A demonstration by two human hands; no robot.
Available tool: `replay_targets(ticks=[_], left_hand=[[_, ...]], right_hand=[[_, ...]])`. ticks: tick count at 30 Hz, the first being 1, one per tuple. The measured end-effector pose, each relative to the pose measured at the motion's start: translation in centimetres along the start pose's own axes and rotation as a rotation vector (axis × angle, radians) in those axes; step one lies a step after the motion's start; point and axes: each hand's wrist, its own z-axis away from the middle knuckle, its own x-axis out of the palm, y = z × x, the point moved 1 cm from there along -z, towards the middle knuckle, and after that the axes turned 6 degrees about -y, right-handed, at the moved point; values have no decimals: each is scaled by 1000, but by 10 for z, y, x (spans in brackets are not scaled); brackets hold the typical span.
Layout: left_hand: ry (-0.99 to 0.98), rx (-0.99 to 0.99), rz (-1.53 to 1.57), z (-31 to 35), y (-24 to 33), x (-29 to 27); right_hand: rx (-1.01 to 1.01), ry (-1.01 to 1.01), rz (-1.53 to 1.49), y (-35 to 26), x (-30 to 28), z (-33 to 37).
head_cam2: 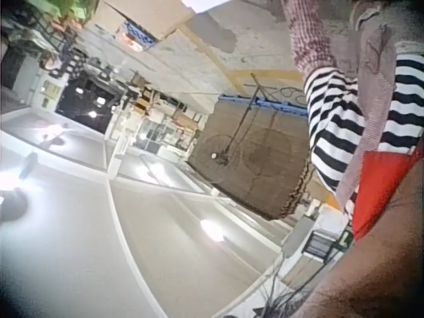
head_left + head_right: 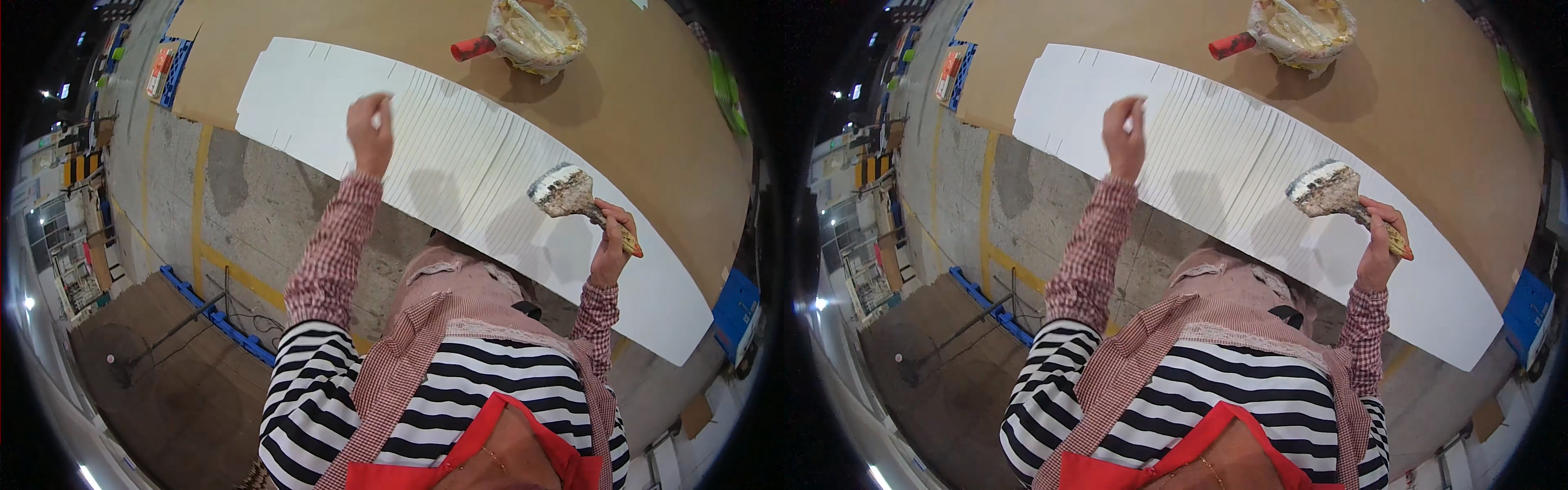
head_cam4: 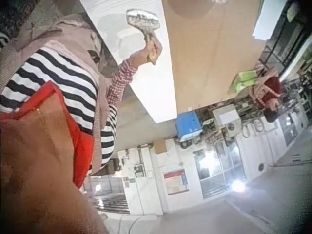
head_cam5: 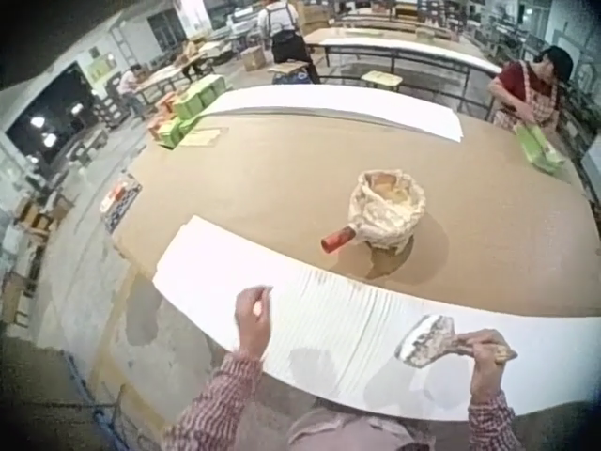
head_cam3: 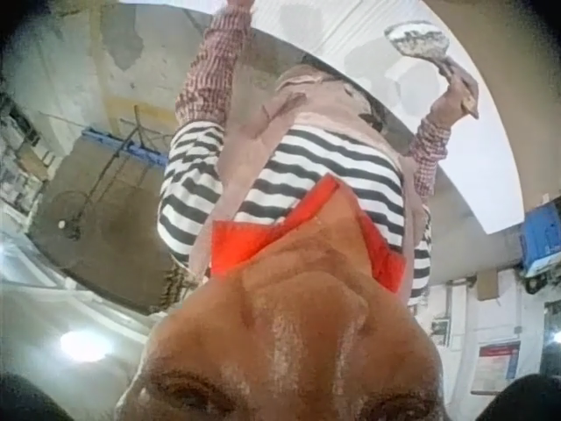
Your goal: Applying adhesive with a brush onto long strips of white paper materials on a work table.
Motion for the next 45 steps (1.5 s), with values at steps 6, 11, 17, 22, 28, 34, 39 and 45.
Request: replay_targets(ticks=[6,11,17,22,28,34,39,45], left_hand=[[-464,223,-423,-130,-4,105],[-891,-149,-297,-163,-23,181],[-754,-189,-10,-120,29,212],[-828,-133,57,-72,98,286],[-899,36,12,13,170,410],[-1034,-7,-38,92,301,484],[-1125,30,-175,121,284,517],[-1176,-45,-71,144,273,525]], right_hand=[[26,134,-36,5,7,6],[24,233,16,7,-14,12],[150,545,-172,16,-69,31],[54,607,-402,10,-136,45],[-24,600,-607,54,-257,71],[25,602,-654,53,-443,89],[3,532,-594,105,-481,97],[-76,603,-373,88,-428,78]])
